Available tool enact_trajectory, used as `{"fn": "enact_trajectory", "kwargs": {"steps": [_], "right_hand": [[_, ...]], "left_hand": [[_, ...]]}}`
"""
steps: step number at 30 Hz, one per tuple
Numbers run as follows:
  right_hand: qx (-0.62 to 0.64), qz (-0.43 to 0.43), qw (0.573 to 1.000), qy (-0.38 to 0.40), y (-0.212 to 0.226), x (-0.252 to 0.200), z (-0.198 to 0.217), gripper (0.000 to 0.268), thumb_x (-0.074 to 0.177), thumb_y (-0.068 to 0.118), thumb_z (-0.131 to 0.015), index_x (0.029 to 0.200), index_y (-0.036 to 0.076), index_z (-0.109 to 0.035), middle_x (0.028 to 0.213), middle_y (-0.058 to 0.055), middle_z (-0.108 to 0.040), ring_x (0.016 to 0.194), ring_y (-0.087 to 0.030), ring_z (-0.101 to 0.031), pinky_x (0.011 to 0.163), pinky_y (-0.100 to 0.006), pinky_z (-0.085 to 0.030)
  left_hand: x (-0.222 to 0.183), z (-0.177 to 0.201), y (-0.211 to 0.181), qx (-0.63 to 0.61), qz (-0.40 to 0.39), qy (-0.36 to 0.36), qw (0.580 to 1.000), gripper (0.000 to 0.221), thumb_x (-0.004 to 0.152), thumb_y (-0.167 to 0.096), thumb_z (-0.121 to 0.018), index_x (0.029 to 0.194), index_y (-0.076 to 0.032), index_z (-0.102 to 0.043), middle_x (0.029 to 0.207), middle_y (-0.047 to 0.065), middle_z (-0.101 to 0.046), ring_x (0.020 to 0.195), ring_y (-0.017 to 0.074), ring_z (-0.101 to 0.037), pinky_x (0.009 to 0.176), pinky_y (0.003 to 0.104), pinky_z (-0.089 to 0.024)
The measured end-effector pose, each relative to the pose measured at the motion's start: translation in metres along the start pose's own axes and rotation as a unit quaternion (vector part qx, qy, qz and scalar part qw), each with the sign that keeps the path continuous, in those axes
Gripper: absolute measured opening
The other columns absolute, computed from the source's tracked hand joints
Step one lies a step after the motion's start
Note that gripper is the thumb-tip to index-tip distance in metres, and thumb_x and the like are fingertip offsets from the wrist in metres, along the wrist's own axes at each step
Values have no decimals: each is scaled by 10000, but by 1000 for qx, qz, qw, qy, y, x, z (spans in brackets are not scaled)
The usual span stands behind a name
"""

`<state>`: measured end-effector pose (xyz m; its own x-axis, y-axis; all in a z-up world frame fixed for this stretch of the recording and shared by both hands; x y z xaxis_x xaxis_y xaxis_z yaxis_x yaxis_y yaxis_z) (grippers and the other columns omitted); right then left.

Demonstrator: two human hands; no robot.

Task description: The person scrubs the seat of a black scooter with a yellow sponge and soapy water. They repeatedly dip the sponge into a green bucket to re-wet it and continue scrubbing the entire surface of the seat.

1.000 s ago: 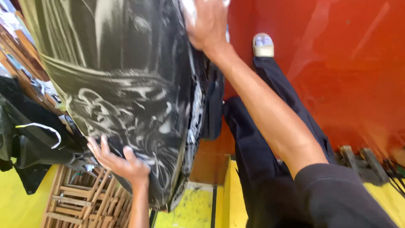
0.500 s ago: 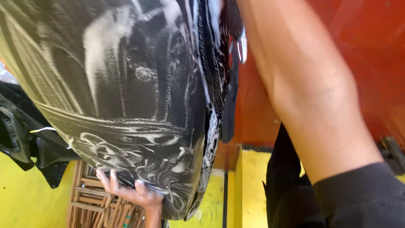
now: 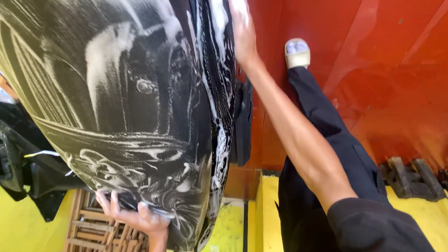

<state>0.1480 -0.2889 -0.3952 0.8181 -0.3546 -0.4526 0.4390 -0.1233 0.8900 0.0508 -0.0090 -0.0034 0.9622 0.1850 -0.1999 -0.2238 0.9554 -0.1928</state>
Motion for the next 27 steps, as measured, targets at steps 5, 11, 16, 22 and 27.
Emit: {"fn": "enact_trajectory", "kwargs": {"steps": [5, 11, 16, 22, 27], "right_hand": [[65, 0, 998, 1, 110, -94, 2, 530, 1088, 178, -395, 1598, 70, -306, 1727, -103, -226, 1642, -295, -194, 1400, -463, -123], [-53, 97, 994, 27, 141, -130, 4, 750, 985, 135, -582, 1663, 169, -263, 1780, -97, -125, 1704, -328, -80, 1441, -574, -40], [-126, 137, 981, 49, 132, -65, 2, 579, 1142, 347, -463, 1667, 155, -315, 1770, -13, -186, 1708, -301, -139, 1451, -578, -96], [-232, 262, 936, 16, 131, -2, -9, 217, 1029, 182, -624, 1206, 84, -701, 1240, -148, -563, 1038, -375, -614, 919, -488, -497], [-189, 207, 959, 36, 146, 5, -4, 225, 1016, 217, -555, 1001, 66, -721, 990, -107, -641, 840, -306, -664, 782, -430, -546]], "left_hand": [[0, 0, 2, 7, -10, 7, 1000, 553, 1008, -372, -278, 1431, -17, -290, 1632, 258, -160, 1559, 464, -138, 1251, 697, -178], [-2, 3, -2, 18, -30, 9, 999, 558, 1055, -410, -264, 1438, -6, -300, 1638, 264, -161, 1551, 471, -154, 1250, 671, -168], [-2, 1, 0, 25, -28, -11, 999, 567, 1071, -447, -269, 1420, -4, -325, 1619, 271, -206, 1545, 492, -177, 1247, 687, -186], [1, 3, -5, 6, -38, -6, 999, 526, 1076, -396, -282, 1463, -43, -317, 1647, 236, -202, 1569, 462, -172, 1282, 661, -150], [0, 2, 0, -4, -36, -8, 999, 536, 1065, -390, -276, 1466, -36, -316, 1647, 248, -185, 1570, 470, -167, 1285, 678, -162]]}}
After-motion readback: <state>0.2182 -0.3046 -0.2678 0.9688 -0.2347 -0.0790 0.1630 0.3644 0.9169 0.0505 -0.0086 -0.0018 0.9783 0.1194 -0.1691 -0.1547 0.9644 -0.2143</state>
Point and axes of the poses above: each hand's wrist, its own x-axis towards the middle knuckle, its own z-axis out of the back of the hand, y = z × x, the point moved 3 cm from there along x, towards the middle knuckle
